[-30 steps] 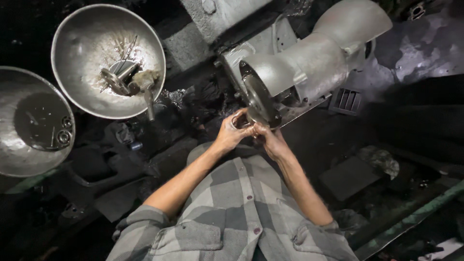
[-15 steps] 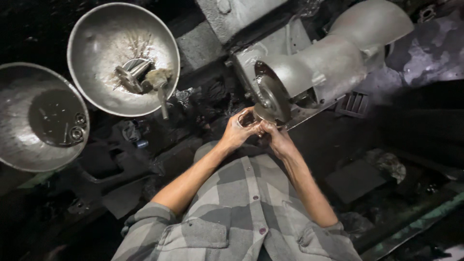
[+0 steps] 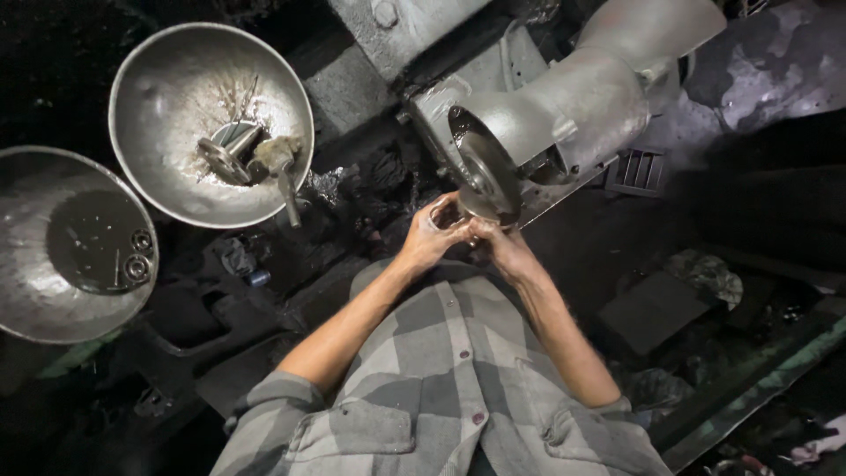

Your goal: The person holds small metal castings against a spinning bench grinder to grind and smooth their surfaces, rotating each part to work different sides. A second person beside them washes and handles parts in metal bowls of liquid, and the person occasionally dips or wipes a part before resuming grinding.

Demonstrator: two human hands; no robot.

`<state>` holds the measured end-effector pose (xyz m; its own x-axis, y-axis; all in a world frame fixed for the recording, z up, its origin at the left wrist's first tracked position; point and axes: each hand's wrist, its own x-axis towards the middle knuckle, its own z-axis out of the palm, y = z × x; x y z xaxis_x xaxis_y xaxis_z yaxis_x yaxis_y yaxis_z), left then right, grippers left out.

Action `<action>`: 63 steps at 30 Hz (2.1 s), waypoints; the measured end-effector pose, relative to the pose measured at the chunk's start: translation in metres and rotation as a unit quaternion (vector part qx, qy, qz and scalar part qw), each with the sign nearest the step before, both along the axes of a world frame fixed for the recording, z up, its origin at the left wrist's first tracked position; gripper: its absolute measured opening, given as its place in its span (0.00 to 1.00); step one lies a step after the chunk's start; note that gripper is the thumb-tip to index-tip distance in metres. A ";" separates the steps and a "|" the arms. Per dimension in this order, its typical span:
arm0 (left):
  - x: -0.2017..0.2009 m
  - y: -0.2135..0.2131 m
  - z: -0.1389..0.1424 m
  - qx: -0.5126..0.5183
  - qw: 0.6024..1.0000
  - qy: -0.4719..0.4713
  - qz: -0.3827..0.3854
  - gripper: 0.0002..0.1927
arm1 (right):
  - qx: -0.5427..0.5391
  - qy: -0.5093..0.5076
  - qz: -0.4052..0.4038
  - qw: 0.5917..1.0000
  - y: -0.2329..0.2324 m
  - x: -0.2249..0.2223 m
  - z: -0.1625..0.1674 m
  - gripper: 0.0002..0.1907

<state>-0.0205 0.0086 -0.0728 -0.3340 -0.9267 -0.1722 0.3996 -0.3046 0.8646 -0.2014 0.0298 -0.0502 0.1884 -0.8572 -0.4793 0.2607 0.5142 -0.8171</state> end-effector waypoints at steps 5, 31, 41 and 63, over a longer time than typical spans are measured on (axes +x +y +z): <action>0.011 0.003 0.001 0.010 0.998 0.057 0.009 0.35 | -0.037 0.083 0.036 0.995 0.000 0.007 0.002 0.16; -0.012 -0.003 -0.008 0.001 0.995 0.097 -0.032 0.33 | -0.055 0.088 -0.007 0.995 0.000 -0.021 -0.011 0.22; 0.013 0.008 0.000 -0.027 0.996 0.083 -0.014 0.38 | -0.114 0.138 0.071 0.981 0.000 -0.012 -0.029 0.23; 0.002 0.036 0.024 0.031 0.970 0.123 -0.206 0.36 | -0.001 -0.172 -0.094 0.981 0.049 -0.034 0.014 0.39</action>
<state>-0.0190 0.0448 -0.0491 -0.7115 -0.6967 -0.0912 0.4253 -0.5303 0.7335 -0.2351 0.0785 -0.0365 0.1765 -0.8934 -0.4132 0.6118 0.4284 -0.6649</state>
